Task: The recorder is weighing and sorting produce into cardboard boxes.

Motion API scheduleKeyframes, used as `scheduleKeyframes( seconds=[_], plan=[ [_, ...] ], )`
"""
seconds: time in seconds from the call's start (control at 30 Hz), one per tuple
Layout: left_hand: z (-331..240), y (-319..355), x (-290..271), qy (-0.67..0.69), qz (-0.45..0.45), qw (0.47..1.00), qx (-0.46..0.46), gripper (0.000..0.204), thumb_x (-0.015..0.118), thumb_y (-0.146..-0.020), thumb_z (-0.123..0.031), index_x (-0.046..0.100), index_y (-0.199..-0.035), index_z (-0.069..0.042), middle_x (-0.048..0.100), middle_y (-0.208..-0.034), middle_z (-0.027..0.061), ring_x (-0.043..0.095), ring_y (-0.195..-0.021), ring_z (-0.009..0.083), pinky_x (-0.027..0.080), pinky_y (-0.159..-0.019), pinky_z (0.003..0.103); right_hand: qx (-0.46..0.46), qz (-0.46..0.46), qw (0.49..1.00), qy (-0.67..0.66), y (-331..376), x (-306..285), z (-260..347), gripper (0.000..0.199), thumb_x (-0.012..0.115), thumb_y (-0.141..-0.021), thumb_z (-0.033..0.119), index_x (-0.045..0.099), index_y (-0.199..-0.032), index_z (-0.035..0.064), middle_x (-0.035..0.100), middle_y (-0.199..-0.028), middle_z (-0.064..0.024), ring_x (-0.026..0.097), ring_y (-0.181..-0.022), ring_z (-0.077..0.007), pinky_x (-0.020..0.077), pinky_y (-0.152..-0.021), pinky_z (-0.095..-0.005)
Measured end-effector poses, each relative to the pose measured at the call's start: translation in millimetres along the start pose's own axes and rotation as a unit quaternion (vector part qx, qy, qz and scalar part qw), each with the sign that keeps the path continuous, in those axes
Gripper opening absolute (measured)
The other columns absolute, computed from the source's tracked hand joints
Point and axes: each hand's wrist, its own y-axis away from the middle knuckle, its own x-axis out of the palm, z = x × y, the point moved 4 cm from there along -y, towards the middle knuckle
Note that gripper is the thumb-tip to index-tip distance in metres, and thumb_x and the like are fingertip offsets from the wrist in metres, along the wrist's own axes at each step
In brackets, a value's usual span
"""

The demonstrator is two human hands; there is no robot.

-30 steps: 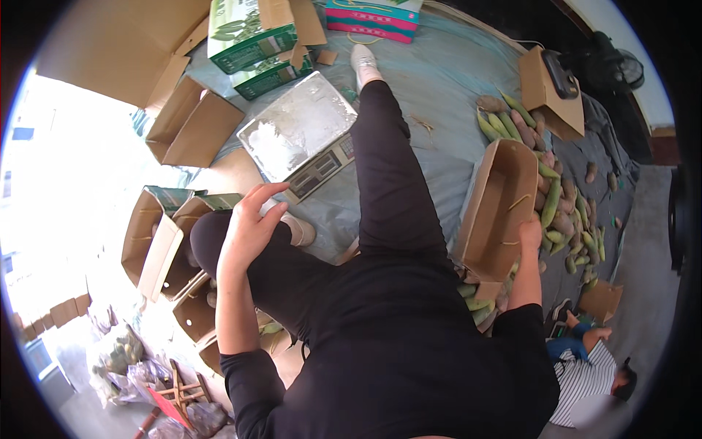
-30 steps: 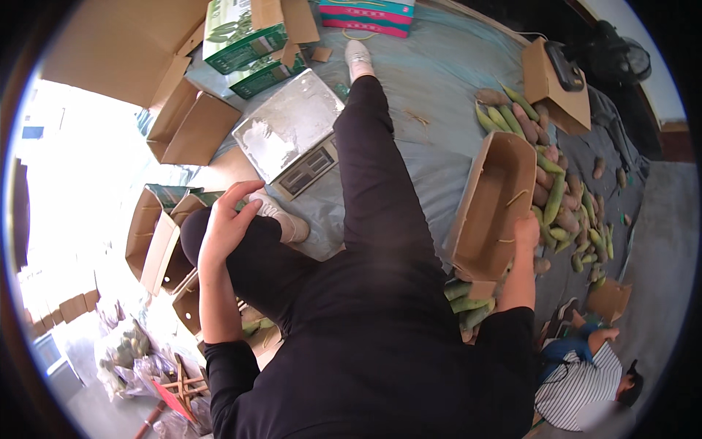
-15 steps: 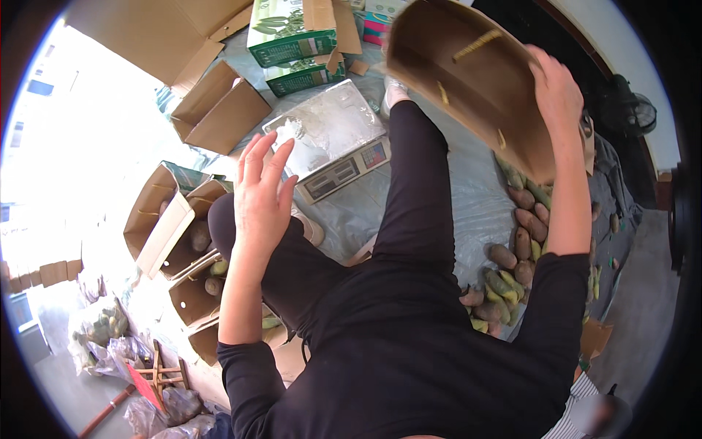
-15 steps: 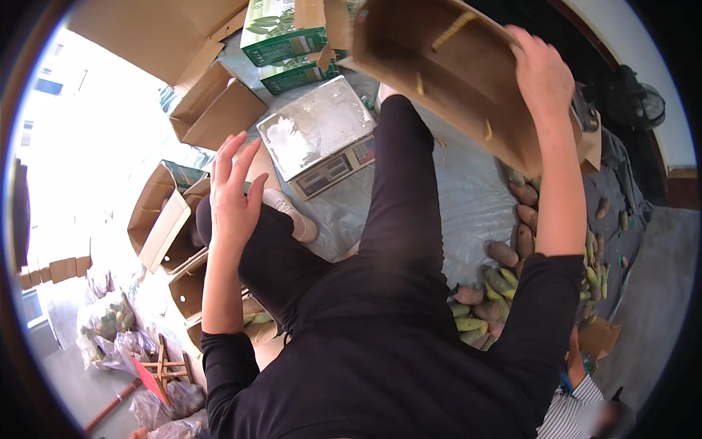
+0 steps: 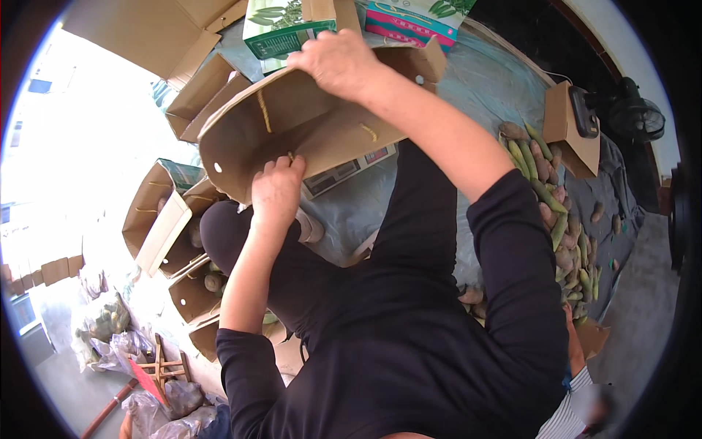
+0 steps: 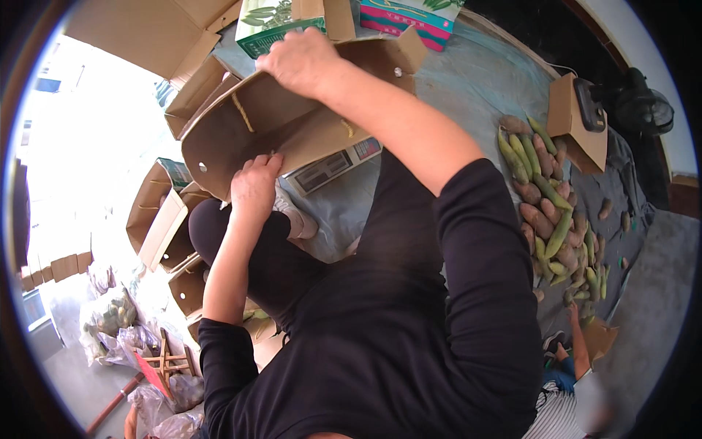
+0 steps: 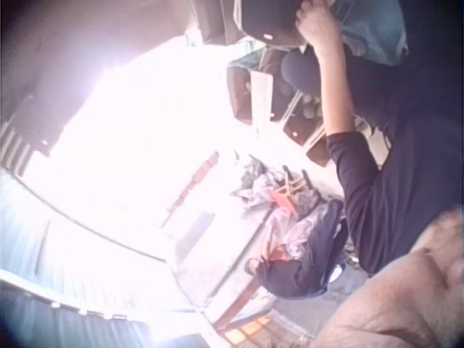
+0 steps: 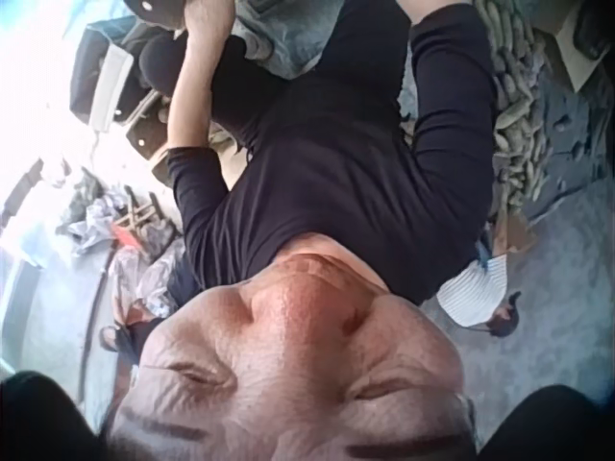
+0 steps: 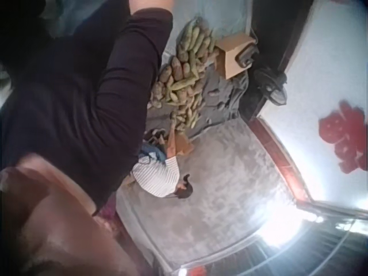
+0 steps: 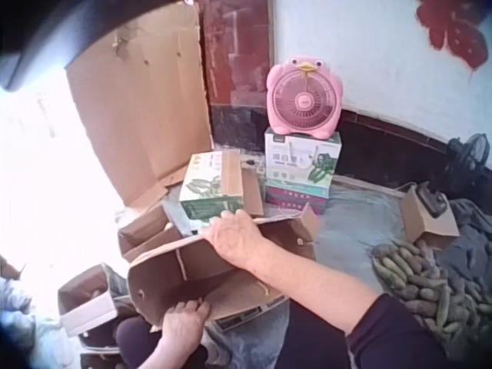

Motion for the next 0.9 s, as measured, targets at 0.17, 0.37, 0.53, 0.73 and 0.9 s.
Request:
scheduleKeyframes(
  seconds=[0.17, 0.37, 0.53, 0.73, 0.9],
  plan=[
    [21, -5, 18, 0.078, -0.058, 0.995, -0.022, 0.023, 0.051, -0.078, -0.004, 0.063, -0.095, -0.013, 0.062, -0.085, 0.0075, 0.062, -0.082, 0.0264, 0.051, -0.069, 0.038, 0.021, 0.017, 0.999, -0.024, 8, 19, 3, 0.020, 0.051, -0.081, 0.013, 0.064, -0.095, 0.0202, 0.063, -0.083, 0.0006, 0.061, -0.085, -0.0195, 0.0481, -0.070, -0.0352],
    [28, -17, 31, 0.143, 0.073, 0.984, -0.082, 0.019, 0.056, -0.079, -0.007, 0.064, -0.096, -0.012, 0.065, -0.086, 0.0139, 0.063, -0.084, 0.0320, 0.050, -0.074, 0.040, 0.102, -0.027, 0.989, -0.108, 46, 4, -36, 0.017, 0.058, -0.081, 0.020, 0.065, -0.097, 0.0158, 0.065, -0.089, -0.0012, 0.060, -0.090, -0.0218, 0.0481, -0.075, -0.0373],
    [35, -31, 43, 0.189, 0.094, 0.973, -0.092, 0.025, 0.063, -0.077, -0.012, 0.064, -0.102, -0.010, 0.064, -0.088, 0.0183, 0.061, -0.087, 0.0357, 0.048, -0.077, 0.043, 0.144, -0.064, 0.976, -0.150, 105, 3, -77, 0.018, 0.059, -0.082, 0.018, 0.065, -0.098, 0.0113, 0.066, -0.093, -0.0045, 0.060, -0.090, -0.0241, 0.0485, -0.076, -0.0365],
    [38, -57, 48, 0.178, 0.107, 0.974, -0.089, 0.025, 0.063, -0.079, -0.018, 0.064, -0.103, -0.011, 0.064, -0.093, 0.0168, 0.061, -0.091, 0.0349, 0.048, -0.078, 0.042, 0.284, -0.020, 0.916, -0.283, 152, 8, -96, 0.019, 0.058, -0.084, 0.011, 0.065, -0.101, 0.0059, 0.066, -0.094, -0.0080, 0.063, -0.087, -0.0199, 0.0477, -0.078, -0.0295],
    [40, -64, 47, 0.192, 0.123, 0.971, -0.079, 0.033, 0.064, -0.079, -0.021, 0.062, -0.111, -0.011, 0.064, -0.097, 0.0181, 0.060, -0.094, 0.0347, 0.047, -0.080, 0.041, 0.349, -0.020, 0.885, -0.308, 195, 29, -107, 0.020, 0.058, -0.084, 0.011, 0.065, -0.102, 0.0069, 0.067, -0.096, -0.0074, 0.064, -0.087, -0.0184, 0.0484, -0.077, -0.0291]
  ],
)
